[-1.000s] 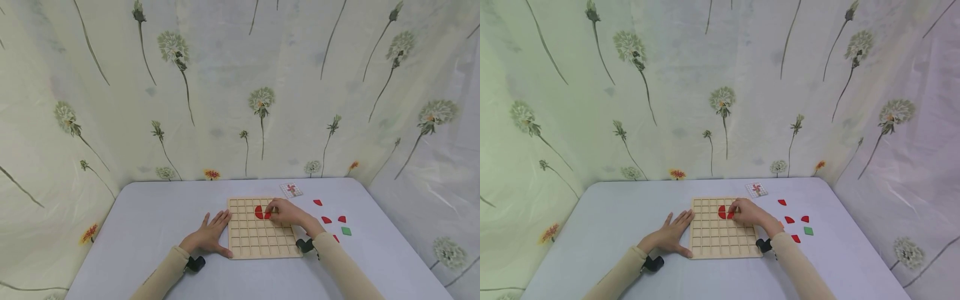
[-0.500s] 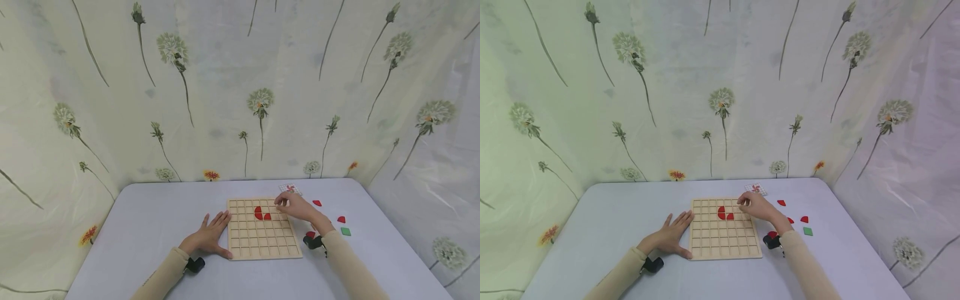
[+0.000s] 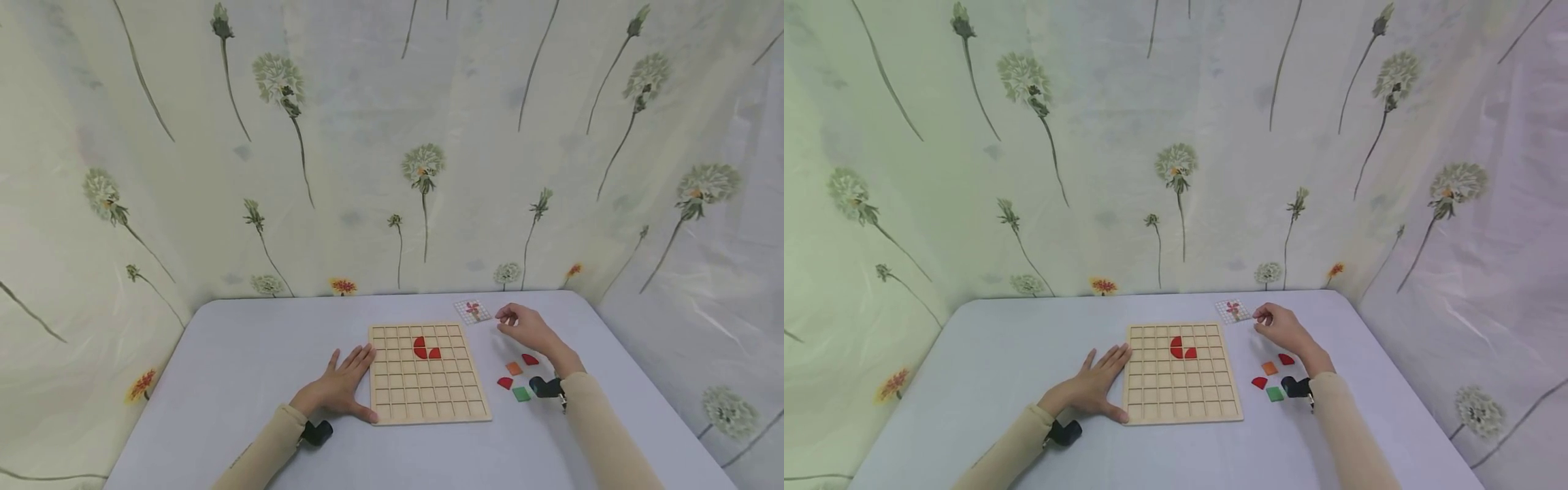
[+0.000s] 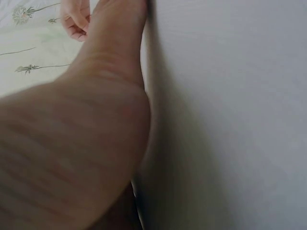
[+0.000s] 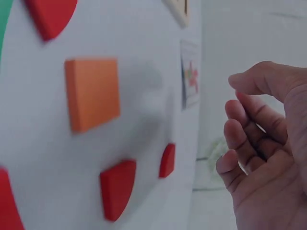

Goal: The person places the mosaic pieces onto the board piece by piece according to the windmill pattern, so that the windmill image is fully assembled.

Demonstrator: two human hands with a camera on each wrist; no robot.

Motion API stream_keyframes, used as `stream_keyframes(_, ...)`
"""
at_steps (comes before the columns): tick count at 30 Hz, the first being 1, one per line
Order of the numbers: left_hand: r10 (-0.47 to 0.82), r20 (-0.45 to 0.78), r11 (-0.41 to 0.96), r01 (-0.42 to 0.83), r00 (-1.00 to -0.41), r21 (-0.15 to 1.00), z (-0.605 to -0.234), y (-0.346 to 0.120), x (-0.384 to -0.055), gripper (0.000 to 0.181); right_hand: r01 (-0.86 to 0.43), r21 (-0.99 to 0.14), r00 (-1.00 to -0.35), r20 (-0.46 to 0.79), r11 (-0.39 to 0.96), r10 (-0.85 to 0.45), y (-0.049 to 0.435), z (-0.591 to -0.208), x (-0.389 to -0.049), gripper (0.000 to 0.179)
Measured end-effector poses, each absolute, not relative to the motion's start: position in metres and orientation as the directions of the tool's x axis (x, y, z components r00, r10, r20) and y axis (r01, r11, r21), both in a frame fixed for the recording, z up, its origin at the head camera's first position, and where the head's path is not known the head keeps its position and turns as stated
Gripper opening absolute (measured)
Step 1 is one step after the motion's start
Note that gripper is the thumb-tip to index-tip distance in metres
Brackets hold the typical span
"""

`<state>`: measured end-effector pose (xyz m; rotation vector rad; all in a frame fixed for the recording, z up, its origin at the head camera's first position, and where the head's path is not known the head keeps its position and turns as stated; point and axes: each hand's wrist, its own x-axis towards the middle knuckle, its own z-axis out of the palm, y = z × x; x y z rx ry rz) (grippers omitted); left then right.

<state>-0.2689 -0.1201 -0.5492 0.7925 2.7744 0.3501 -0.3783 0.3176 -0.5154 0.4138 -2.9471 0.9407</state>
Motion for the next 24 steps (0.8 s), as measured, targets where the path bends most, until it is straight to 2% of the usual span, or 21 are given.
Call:
stream_keyframes(11,0.539,-0.165,0.825,0.479,-0.826,0.3,-0.547,-0.12,-0.267,0.127,-0.089,-0.578,-0.995,0.011,0.811,-0.101,0.35,-0.537,-0.381,0.029)
stream_keyframes(24,0.54,-0.161,0.822,0.477,-0.826,0.312,-0.546,-0.12,-0.268,0.127,-0.041,-0.555,-0.995,-0.049,0.831,-0.082,0.359,-0.544,-0.38,0.037)
